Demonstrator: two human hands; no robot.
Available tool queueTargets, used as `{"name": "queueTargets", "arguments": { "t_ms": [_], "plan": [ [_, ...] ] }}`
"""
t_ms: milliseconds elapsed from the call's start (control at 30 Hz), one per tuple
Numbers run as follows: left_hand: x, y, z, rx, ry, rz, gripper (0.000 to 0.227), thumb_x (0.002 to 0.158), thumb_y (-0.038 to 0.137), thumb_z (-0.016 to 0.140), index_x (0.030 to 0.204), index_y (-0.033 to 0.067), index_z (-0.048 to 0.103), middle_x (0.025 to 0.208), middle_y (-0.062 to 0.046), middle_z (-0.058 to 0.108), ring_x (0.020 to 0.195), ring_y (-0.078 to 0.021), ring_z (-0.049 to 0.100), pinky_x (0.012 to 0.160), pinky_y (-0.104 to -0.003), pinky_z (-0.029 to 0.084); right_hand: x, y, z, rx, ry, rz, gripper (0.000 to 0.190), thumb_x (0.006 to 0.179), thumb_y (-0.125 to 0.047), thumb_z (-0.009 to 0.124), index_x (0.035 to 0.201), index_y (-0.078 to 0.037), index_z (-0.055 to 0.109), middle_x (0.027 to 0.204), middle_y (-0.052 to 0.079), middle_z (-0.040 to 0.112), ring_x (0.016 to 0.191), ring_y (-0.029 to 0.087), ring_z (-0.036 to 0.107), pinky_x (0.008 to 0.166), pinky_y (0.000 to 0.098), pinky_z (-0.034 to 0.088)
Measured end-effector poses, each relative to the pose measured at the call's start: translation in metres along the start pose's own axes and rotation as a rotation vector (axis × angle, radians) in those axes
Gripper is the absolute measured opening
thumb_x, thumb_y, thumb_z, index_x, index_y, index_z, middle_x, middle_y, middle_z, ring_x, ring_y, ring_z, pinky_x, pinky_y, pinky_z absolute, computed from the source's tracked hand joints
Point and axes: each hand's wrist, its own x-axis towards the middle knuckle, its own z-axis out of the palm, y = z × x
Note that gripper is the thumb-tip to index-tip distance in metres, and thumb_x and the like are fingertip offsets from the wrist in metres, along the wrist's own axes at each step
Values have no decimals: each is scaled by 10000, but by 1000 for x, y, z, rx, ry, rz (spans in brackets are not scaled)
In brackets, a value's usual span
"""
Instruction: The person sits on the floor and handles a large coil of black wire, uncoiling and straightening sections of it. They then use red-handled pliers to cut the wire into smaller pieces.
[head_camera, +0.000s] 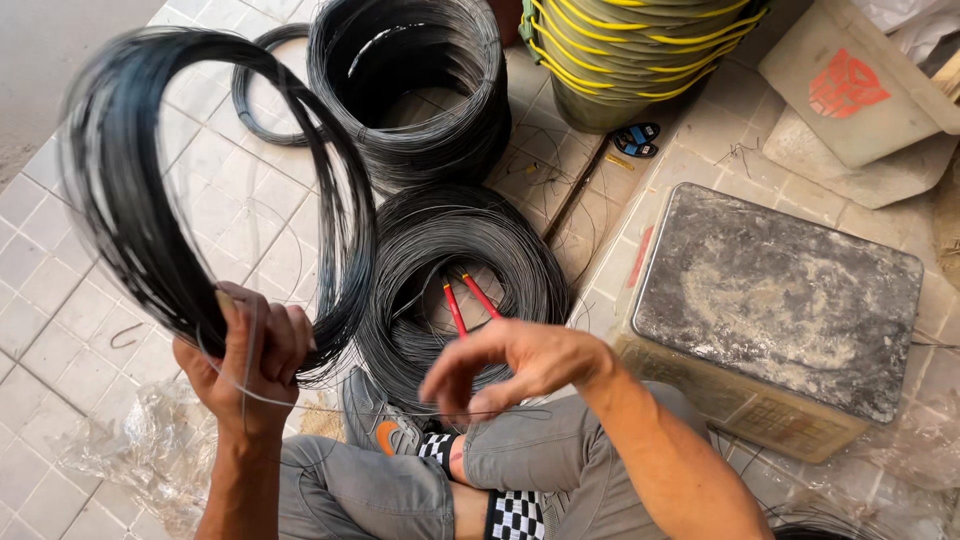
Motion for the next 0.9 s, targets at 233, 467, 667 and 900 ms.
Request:
{"name": "queueTargets", "arguments": {
  "t_ms": [233,467,667,900],
  "plan": [
    [21,-2,6,184,30,83,315,1126,145,523,824,118,435,635,25,334,390,-65,304,385,-266,312,-20,2,2,423,-187,159,976,1045,-713,191,1327,96,658,799,193,717,515,190,620,476,255,504],
    [17,-36,-2,423,250,115,462,1191,176,541,739,90,495,483,-9,368,349,-86,365,393,-233,362,-56,31,-66,488,267,-518,517,1096,-389,471,950,83,627,382,-6,366,317,208,475,504,422,595],
    [13,-53,-42,486,390,29,479,1216,265,548,766,101,526,468,-5,386,351,-91,380,391,-231,381,-111,-12,-103,438,604,-689,319,1175,-438,390,1154,-231,631,600,-88,270,494,47,339,736,347,599],
    [-3,-42,-49,349,432,-15,471,1216,238,540,778,66,512,436,-16,269,309,-91,293,339,-230,294,-45,21,-106,-946,1209,489,378,1126,-426,515,1299,-170,733,1069,196,767,1066,476,720,961,627,556]
  ]
}}
